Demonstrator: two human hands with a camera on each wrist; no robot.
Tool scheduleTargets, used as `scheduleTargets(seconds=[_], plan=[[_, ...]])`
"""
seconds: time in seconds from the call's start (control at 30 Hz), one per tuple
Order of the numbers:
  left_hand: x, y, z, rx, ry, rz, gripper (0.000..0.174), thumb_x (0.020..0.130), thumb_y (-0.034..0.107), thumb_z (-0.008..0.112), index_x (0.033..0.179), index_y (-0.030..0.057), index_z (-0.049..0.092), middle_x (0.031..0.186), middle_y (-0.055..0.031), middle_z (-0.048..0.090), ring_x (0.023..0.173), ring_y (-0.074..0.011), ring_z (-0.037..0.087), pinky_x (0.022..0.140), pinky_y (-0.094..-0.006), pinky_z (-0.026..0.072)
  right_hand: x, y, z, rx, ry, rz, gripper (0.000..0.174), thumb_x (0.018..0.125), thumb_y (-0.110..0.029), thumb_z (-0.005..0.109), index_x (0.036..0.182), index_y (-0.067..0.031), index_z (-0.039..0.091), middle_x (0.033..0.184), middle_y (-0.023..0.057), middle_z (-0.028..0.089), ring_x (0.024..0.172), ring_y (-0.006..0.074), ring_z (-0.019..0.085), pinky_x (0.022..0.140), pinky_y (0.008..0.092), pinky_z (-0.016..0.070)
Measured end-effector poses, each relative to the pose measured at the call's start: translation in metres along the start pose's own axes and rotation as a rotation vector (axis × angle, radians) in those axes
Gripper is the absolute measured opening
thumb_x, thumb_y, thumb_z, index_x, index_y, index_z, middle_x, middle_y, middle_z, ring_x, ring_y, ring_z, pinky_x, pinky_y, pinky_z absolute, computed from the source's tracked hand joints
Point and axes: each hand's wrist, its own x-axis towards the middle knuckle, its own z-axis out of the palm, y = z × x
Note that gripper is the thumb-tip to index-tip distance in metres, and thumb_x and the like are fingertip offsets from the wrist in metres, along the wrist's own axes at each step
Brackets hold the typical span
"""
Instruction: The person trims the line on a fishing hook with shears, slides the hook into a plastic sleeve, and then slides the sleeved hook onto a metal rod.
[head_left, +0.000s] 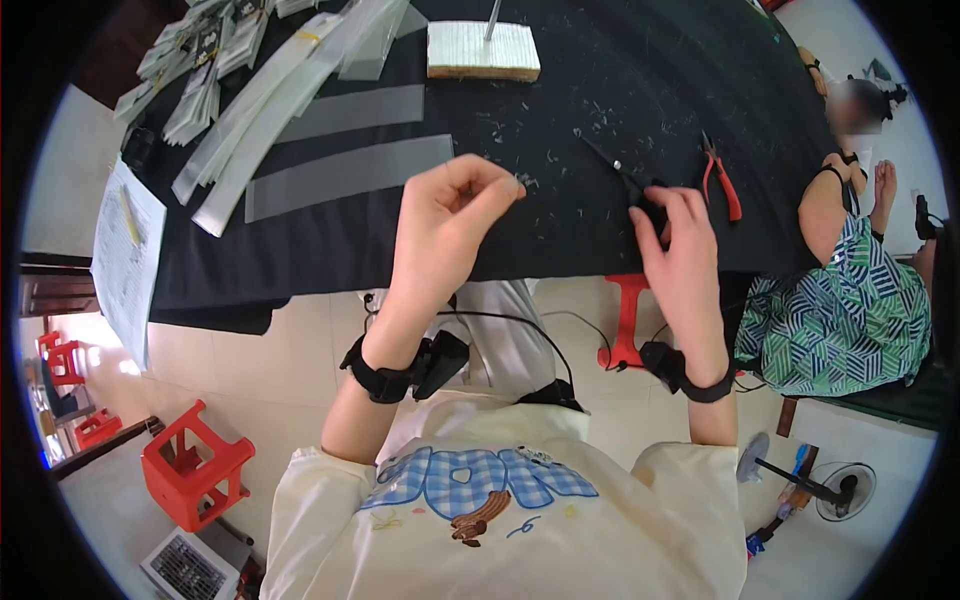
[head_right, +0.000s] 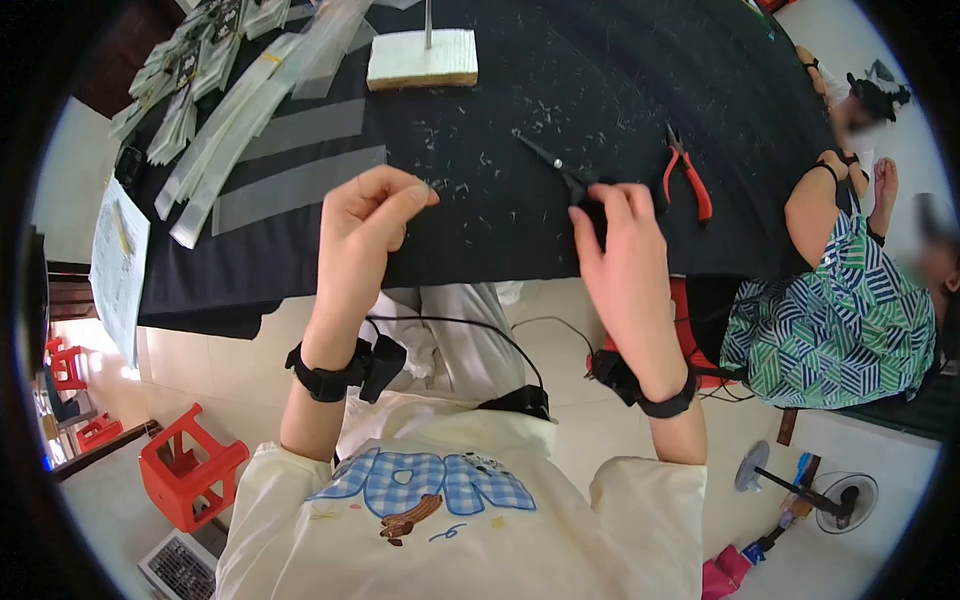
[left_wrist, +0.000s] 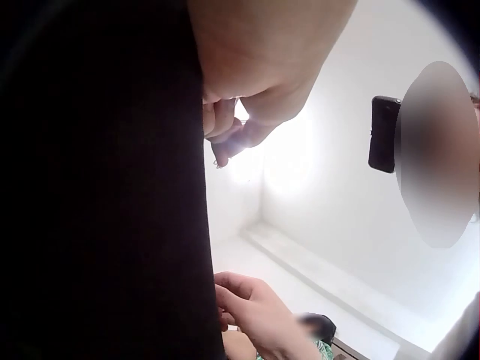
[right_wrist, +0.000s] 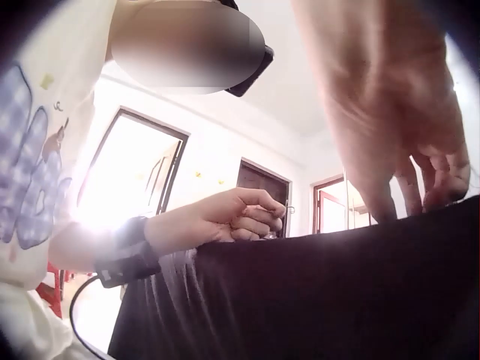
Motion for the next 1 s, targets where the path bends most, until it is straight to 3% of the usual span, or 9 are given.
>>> scheduleTargets(seconds=[0.07, 0.17, 0.33, 0.4, 0.5, 0.6, 0.67, 0.77, 1.0], plan=[[0.001, -0.003, 0.001, -0.024, 0.033, 0.043, 0.011, 0.079, 0.007, 0.057, 0.076, -0.0025, 0.061, 0.055, 0.0062, 0.041, 0.048, 0.0, 0.026, 0.043, -0.0187, 0.0171, 0.005, 0.001, -0.006, 0.085, -0.024, 0.074, 0.024, 0.08, -0.012, 0.062, 0.099, 0.0022, 0.056, 0.093, 0.0121, 0.052, 0.057, 0.0198, 0.05, 0.059, 0.0299, 0.0437], [0.001, -0.001, -0.001, -0.066, 0.039, -0.009, 0.013, 0.079, 0.008, 0.056, 0.074, -0.0031, 0.06, 0.052, 0.007, 0.037, 0.045, -0.0003, 0.024, 0.043, -0.0193, 0.0161, 0.008, 0.01, -0.006, 0.021, -0.002, 0.08, 0.024, 0.08, -0.011, 0.061, 0.099, 0.0019, 0.056, 0.094, 0.0129, 0.053, 0.058, 0.0216, 0.052, 0.059, 0.0309, 0.0441], [0.001, -0.001, -0.003, -0.151, 0.041, -0.052, 0.014, 0.079, 0.009, 0.055, 0.074, -0.0031, 0.06, 0.051, 0.0074, 0.035, 0.045, -0.0005, 0.023, 0.043, -0.0195, 0.0154, 0.019, 0.014, -0.014, -0.18, -0.156, 0.026, 0.024, 0.077, -0.011, 0.063, 0.096, 0.0032, 0.057, 0.084, 0.0121, 0.057, 0.061, 0.0254, 0.056, 0.06, 0.0341, 0.0452], [0.002, -0.004, -0.003, -0.127, 0.045, -0.005, 0.013, 0.079, 0.009, 0.055, 0.074, -0.0026, 0.06, 0.051, 0.0074, 0.035, 0.045, -0.0004, 0.023, 0.043, -0.0197, 0.0155, 0.02, 0.01, -0.019, -0.184, -0.134, 0.027, 0.024, 0.075, -0.011, 0.064, 0.093, 0.0039, 0.057, 0.078, 0.0112, 0.06, 0.056, 0.021, 0.055, 0.055, 0.0309, 0.0449], [-0.001, -0.004, -0.002, -0.047, 0.062, 0.039, 0.013, 0.08, 0.01, 0.056, 0.075, -0.0012, 0.061, 0.053, 0.0068, 0.039, 0.046, -0.0004, 0.024, 0.043, -0.0196, 0.0158, 0.007, 0.007, -0.025, 0.169, -0.214, 0.106, 0.024, 0.073, -0.008, 0.065, 0.092, 0.0034, 0.055, 0.071, 0.0085, 0.059, 0.048, 0.0049, 0.048, 0.047, 0.0203, 0.0385], [-0.003, -0.002, 0.0, 0.013, 0.056, 0.045, 0.013, 0.08, 0.01, 0.057, 0.076, -0.001, 0.062, 0.059, 0.0043, 0.049, 0.05, -0.0006, 0.034, 0.045, -0.0177, 0.0232, -0.013, -0.003, -0.019, 0.582, -0.26, 0.207, 0.025, 0.072, 0.001, 0.063, 0.095, 0.0024, 0.054, 0.075, 0.0035, 0.057, 0.052, 0.0014, 0.047, 0.048, 0.0161, 0.0369], [-0.002, -0.008, -0.001, 0.038, 0.054, 0.083, 0.013, 0.08, 0.009, 0.057, 0.077, -0.0015, 0.062, 0.063, 0.0029, 0.053, 0.055, -0.0012, 0.039, 0.049, -0.017, 0.0277, -0.021, -0.007, -0.016, 0.558, -0.274, 0.167, 0.026, 0.071, 0.003, 0.063, 0.095, 0.002, 0.052, 0.077, 0.0018, 0.054, 0.055, 0.0002, 0.045, 0.048, 0.0148, 0.0358], [-0.003, -0.01, 0.0, 0.069, 0.047, 0.113, 0.012, 0.08, 0.008, 0.057, 0.078, -0.0024, 0.062, 0.07, 0.0002, 0.059, 0.063, -0.0024, 0.047, 0.056, -0.0164, 0.0346, -0.026, -0.014, -0.013, 0.416, -0.248, 0.143, 0.029, 0.07, -0.002, 0.066, 0.095, 0.0015, 0.051, 0.075, 0.0035, 0.054, 0.054, 0.0011, 0.045, 0.048, 0.0157, 0.0355], [-0.003, -0.01, -0.001, 0.07, 0.013, 0.117, 0.012, 0.08, 0.007, 0.058, 0.079, -0.0035, 0.062, 0.073, -0.0027, 0.061, 0.067, -0.0036, 0.051, 0.06, -0.0162, 0.0382, -0.022, -0.034, -0.017, 0.154, -0.28, -0.025, 0.035, 0.068, -0.01, 0.069, 0.094, 0.0022, 0.05, 0.078, 0.0122, 0.058, 0.065, 0.0184, 0.059, 0.06, 0.026, 0.0493]])
